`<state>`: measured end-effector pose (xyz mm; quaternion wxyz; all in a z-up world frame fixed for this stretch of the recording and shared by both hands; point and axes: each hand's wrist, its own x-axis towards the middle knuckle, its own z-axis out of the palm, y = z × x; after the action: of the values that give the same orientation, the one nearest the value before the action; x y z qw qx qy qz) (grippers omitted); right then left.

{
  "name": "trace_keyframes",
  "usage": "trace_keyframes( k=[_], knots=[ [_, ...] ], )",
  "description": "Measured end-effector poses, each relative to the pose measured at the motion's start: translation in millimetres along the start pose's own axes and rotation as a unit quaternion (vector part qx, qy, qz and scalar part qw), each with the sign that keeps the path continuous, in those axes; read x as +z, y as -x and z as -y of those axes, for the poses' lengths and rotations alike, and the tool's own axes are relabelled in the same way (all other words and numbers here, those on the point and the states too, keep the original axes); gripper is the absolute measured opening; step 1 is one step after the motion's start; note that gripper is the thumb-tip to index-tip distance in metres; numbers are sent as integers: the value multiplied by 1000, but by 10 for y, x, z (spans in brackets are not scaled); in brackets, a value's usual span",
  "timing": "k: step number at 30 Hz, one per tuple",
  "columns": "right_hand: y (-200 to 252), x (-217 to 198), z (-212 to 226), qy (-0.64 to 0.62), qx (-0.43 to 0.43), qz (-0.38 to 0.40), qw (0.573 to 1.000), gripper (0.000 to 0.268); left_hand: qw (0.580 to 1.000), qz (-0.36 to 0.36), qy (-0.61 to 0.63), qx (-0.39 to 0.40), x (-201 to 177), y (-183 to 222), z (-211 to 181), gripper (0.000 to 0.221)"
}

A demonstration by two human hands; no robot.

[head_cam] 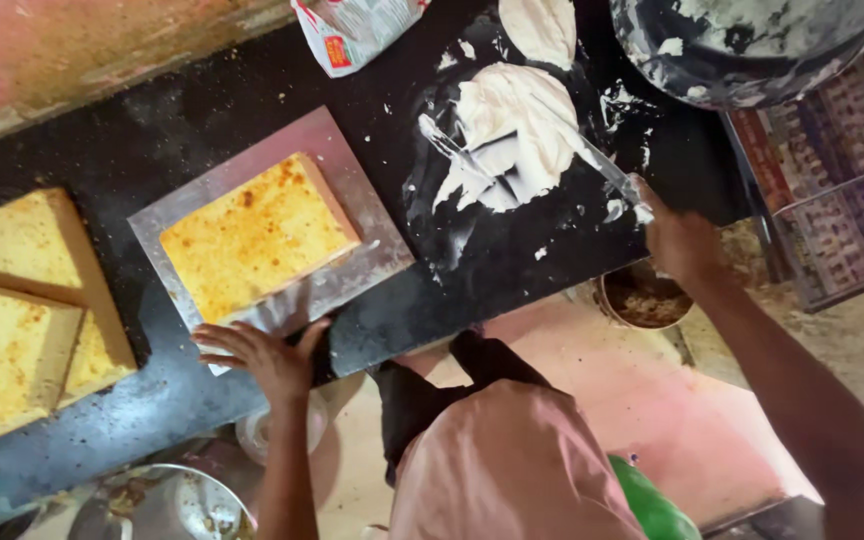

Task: The person applies and smooths white frosting over a rectangular sponge cake using a long flat spatula, while another person stirs a bucket of chocolate liquid nearby.

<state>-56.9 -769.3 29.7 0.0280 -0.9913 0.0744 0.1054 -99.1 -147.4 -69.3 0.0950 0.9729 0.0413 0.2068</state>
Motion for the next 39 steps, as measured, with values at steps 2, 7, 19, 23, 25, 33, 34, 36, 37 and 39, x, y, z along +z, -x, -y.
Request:
trace_keyframes(
  k=[2,7,19,23,25,33,34,36,37,39],
  knots=[
    [80,335,-2,-59,11,12,998,74,1000,8,1,-13,-58,165,74,145],
    [880,1065,540,-282,23,12,959,56,985,-20,156,-72,-256,447,254,129],
    [471,-241,1558,-190,-123,-273,935,82,961,-108,254,20,-264,-177,405,102],
    [297,-210,1774,-19,-2,-90,996,82,955,-109,274,43,-417,-290,497,97],
    [391,-233,1819,-86,13,-101,991,83,956,-96,273,44,-461,-300,634,96],
    [-288,459,1602,-222,110,-47,968,54,966,-71,245,-38,-346,22,941,96],
    [-408,611,1651,-244,110,-58,962,55,966,-75,244,-49,-348,19,968,96],
    [-436,750,1631,-262,70,-87,959,58,974,-46,206,-76,-357,11,958,97],
    [-304,794,1638,-268,28,-102,958,60,974,-48,206,-86,-362,17,940,97],
    [116,760,1557,-278,51,-13,959,68,967,-45,238,-80,-369,23,916,93]
  ],
)
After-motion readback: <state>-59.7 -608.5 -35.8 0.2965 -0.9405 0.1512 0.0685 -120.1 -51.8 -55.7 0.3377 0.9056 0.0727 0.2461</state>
